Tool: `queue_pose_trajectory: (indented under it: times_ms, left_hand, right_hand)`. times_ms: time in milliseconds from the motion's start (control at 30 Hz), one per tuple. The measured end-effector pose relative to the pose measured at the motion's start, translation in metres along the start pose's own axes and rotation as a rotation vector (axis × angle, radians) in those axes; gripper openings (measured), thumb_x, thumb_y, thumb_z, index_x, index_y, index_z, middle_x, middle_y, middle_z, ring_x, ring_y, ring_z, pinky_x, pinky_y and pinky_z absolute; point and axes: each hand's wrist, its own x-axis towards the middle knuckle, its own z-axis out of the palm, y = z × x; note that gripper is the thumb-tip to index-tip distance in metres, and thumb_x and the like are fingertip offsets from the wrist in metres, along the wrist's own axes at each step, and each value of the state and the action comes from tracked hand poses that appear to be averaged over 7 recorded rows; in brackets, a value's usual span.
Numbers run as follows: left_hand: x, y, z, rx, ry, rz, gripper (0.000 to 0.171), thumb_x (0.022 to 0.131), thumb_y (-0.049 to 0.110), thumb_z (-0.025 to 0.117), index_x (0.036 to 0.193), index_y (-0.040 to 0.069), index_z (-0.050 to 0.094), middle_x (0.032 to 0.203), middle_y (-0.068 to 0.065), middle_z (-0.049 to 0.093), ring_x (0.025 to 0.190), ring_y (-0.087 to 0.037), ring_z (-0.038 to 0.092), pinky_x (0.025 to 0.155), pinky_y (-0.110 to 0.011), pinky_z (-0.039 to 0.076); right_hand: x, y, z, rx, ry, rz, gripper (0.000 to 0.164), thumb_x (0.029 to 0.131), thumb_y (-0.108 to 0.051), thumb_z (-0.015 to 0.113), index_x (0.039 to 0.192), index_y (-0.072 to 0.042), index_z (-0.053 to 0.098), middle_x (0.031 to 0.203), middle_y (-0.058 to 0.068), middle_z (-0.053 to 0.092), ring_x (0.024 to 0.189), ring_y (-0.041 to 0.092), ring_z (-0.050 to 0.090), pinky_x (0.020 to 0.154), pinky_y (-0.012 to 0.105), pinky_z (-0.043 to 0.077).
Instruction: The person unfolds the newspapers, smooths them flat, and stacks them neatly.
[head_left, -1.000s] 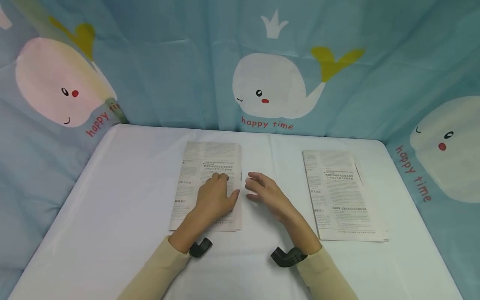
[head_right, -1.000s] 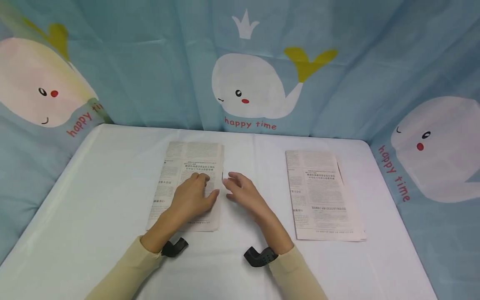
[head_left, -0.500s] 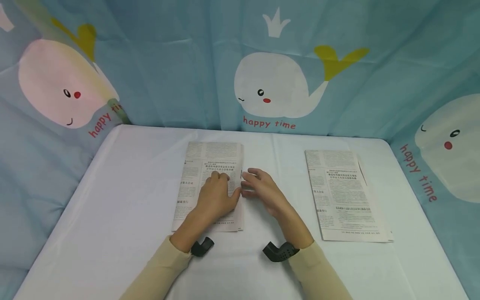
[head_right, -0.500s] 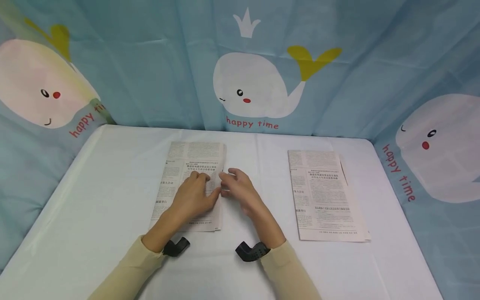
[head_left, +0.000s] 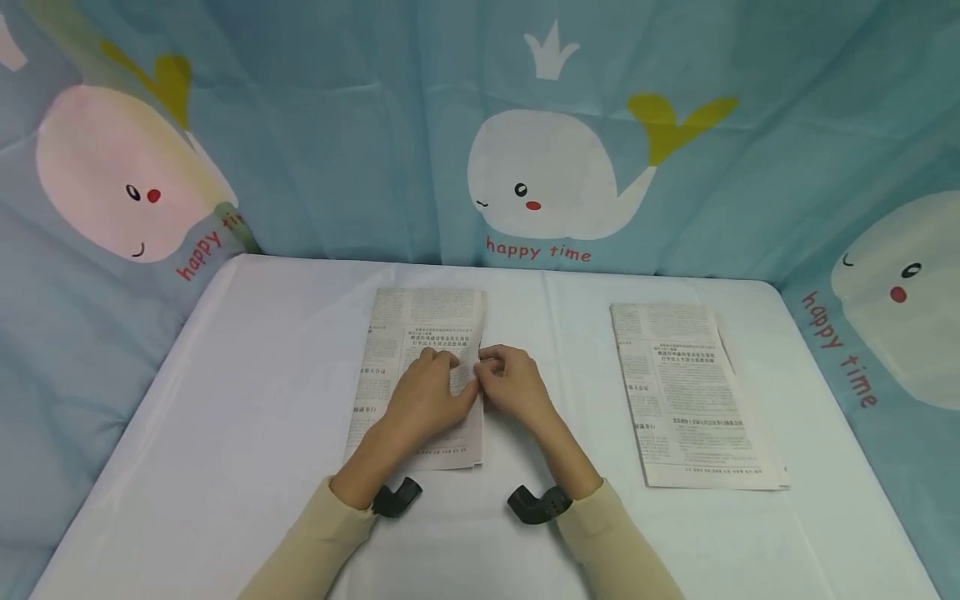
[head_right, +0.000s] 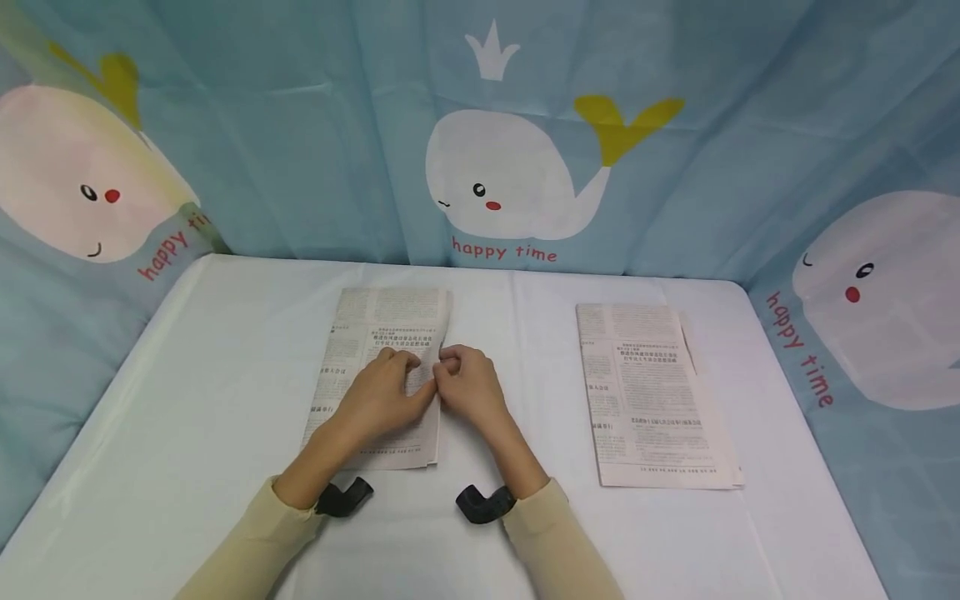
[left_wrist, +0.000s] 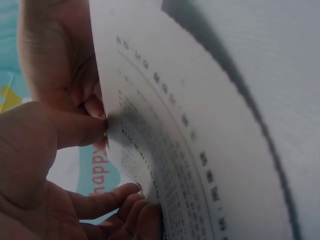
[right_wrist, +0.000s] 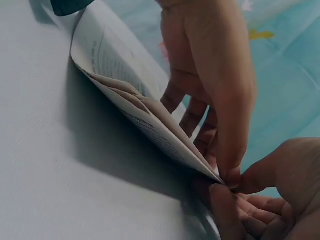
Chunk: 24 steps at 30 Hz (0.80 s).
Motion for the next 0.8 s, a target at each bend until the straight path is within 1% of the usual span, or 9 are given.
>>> queue_pose_trajectory:
  times_ms: [67, 167, 267, 400, 500, 600, 700, 767, 800]
  left_hand:
    - [-0.0014, 0.0000, -0.0006, -0.003, -0.010, -0.003, 0.055, 0.098, 0.040, 0.071, 0.130, -0.005, 0.067, 0.117, -0.020, 0.066, 0.093, -0.028, 0.062, 0.085, -0.044, 0.055]
    - [-0.0017, 0.0000, -0.0016, 0.001, -0.020, 0.003, 0.056, 0.098, 0.041, 0.071, 0.131, -0.005, 0.067, 0.116, -0.020, 0.065, 0.092, -0.027, 0.061, 0.084, -0.044, 0.055]
    - [-0.0018, 0.0002, -0.0027, 0.000, -0.033, 0.004, 0.057, 0.098, 0.041, 0.072, 0.131, -0.005, 0.066, 0.115, -0.019, 0.064, 0.090, -0.026, 0.059, 0.083, -0.042, 0.053]
    - [-0.0008, 0.0008, -0.0051, -0.014, -0.057, 0.002, 0.054, 0.098, 0.036, 0.071, 0.133, -0.005, 0.066, 0.116, -0.019, 0.066, 0.088, -0.025, 0.059, 0.080, -0.040, 0.053]
    - [0.0021, 0.0001, -0.0057, -0.033, -0.064, 0.004, 0.050, 0.098, 0.031, 0.068, 0.132, -0.006, 0.066, 0.118, -0.020, 0.068, 0.088, -0.025, 0.061, 0.079, -0.040, 0.054]
    - [0.0049, -0.0002, -0.0054, -0.061, -0.050, -0.010, 0.047, 0.097, 0.028, 0.065, 0.129, -0.006, 0.068, 0.119, -0.020, 0.071, 0.092, -0.026, 0.064, 0.083, -0.042, 0.057]
    - [0.0061, -0.0015, -0.0042, -0.093, -0.021, -0.028, 0.039, 0.095, 0.024, 0.065, 0.121, -0.004, 0.072, 0.110, -0.016, 0.076, 0.085, -0.022, 0.067, 0.077, -0.036, 0.057]
    - [0.0065, -0.0026, -0.0044, -0.105, -0.009, -0.041, 0.034, 0.095, 0.022, 0.067, 0.117, -0.003, 0.074, 0.102, -0.013, 0.078, 0.076, -0.018, 0.067, 0.069, -0.031, 0.054]
    - [0.0070, -0.0032, -0.0045, -0.112, -0.005, -0.043, 0.032, 0.094, 0.020, 0.067, 0.116, -0.002, 0.074, 0.097, -0.011, 0.078, 0.069, -0.015, 0.064, 0.064, -0.028, 0.050]
  right_hand:
    - [0.0003, 0.0010, 0.0003, 0.026, 0.006, 0.000, 0.034, 0.097, -0.009, 0.062, 0.127, 0.004, 0.071, 0.099, 0.015, 0.081, 0.075, 0.015, 0.074, 0.067, 0.025, 0.057]
    - [0.0023, 0.0034, 0.0006, 0.057, 0.017, -0.005, 0.034, 0.093, -0.005, 0.060, 0.124, 0.004, 0.073, 0.086, 0.012, 0.079, 0.064, 0.010, 0.065, 0.060, 0.020, 0.050]
    - [0.0036, 0.0040, 0.0010, 0.107, 0.013, 0.011, 0.035, 0.091, -0.002, 0.059, 0.122, 0.004, 0.073, 0.082, 0.011, 0.078, 0.060, 0.008, 0.062, 0.057, 0.019, 0.048]
    - [0.0055, 0.0036, 0.0014, 0.135, 0.014, 0.031, 0.032, 0.091, -0.004, 0.068, 0.122, 0.004, 0.072, 0.090, 0.013, 0.081, 0.069, 0.010, 0.070, 0.064, 0.020, 0.053]
    - [0.0070, 0.0035, 0.0027, 0.130, 0.028, 0.043, 0.036, 0.090, -0.010, 0.078, 0.123, 0.004, 0.072, 0.095, 0.015, 0.081, 0.077, 0.014, 0.073, 0.069, 0.024, 0.056]
    - [0.0077, 0.0033, 0.0050, 0.121, 0.042, 0.048, 0.042, 0.089, -0.016, 0.083, 0.125, 0.002, 0.072, 0.098, 0.016, 0.080, 0.082, 0.018, 0.074, 0.072, 0.028, 0.059]
    - [0.0074, 0.0044, 0.0074, 0.100, 0.049, 0.037, 0.042, 0.089, -0.019, 0.084, 0.124, 0.001, 0.073, 0.099, 0.016, 0.080, 0.085, 0.020, 0.074, 0.072, 0.029, 0.059]
    - [0.0070, 0.0055, 0.0085, 0.074, 0.053, 0.024, 0.040, 0.090, -0.019, 0.084, 0.123, 0.001, 0.073, 0.098, 0.015, 0.079, 0.083, 0.019, 0.073, 0.070, 0.028, 0.058]
    - [0.0070, 0.0059, 0.0087, 0.063, 0.056, 0.018, 0.038, 0.090, -0.017, 0.083, 0.122, 0.002, 0.073, 0.097, 0.015, 0.079, 0.081, 0.018, 0.072, 0.069, 0.027, 0.057]
